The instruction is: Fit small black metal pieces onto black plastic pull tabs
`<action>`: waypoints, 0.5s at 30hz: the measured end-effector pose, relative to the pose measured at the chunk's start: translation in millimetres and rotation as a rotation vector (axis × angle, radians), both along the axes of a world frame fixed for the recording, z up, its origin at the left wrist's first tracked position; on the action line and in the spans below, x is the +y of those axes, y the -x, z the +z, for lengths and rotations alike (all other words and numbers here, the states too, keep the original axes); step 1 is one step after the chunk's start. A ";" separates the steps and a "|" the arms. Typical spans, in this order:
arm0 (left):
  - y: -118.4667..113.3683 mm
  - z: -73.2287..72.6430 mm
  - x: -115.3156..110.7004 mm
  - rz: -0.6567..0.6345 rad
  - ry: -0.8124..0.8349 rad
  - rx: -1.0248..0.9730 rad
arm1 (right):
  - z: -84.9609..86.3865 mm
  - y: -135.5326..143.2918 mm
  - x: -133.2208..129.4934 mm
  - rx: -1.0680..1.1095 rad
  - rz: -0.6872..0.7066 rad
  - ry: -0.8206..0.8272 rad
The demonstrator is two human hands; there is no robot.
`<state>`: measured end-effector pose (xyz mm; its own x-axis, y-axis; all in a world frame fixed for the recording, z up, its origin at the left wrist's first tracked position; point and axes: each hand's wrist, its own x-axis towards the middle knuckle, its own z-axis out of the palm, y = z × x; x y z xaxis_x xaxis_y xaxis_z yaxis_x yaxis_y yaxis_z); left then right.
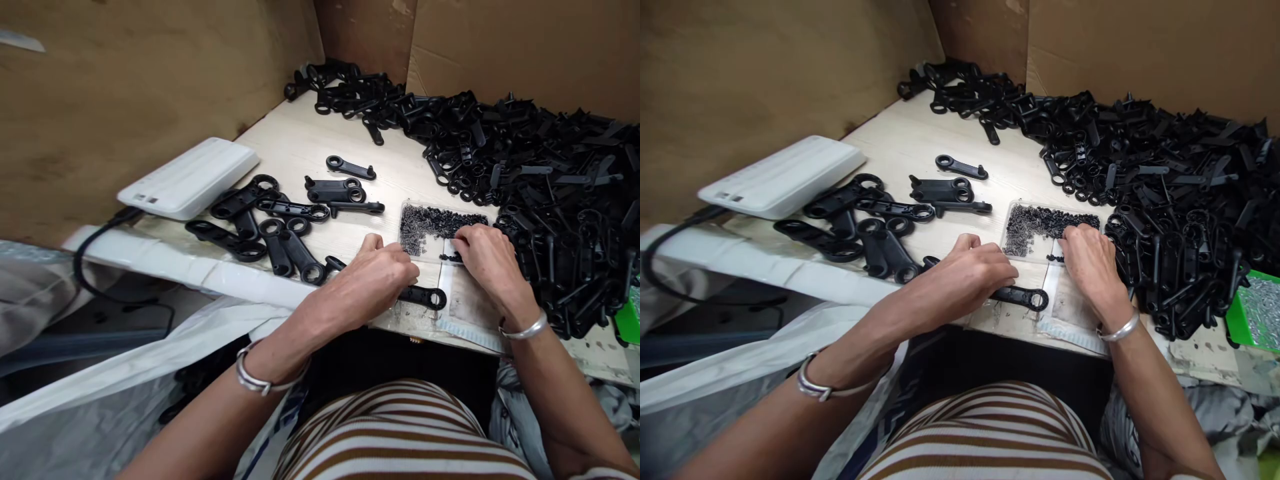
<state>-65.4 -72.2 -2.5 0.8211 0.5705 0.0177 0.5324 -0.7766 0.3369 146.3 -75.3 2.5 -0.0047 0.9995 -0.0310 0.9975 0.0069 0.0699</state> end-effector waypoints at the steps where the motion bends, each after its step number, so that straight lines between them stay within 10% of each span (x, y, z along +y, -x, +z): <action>1: 2.0 2.0 2.2 0.018 0.005 -0.013 | -1.6 1.7 3.4 -0.024 -0.009 0.011; 7: -6.5 8.2 28.2 0.021 -0.115 -0.122 | -1.3 -0.8 3.4 0.057 -0.048 0.000; 15: -54.2 -8.7 68.9 -0.131 -0.363 -0.075 | 2.8 -19.9 -29.9 1.048 -0.196 -0.103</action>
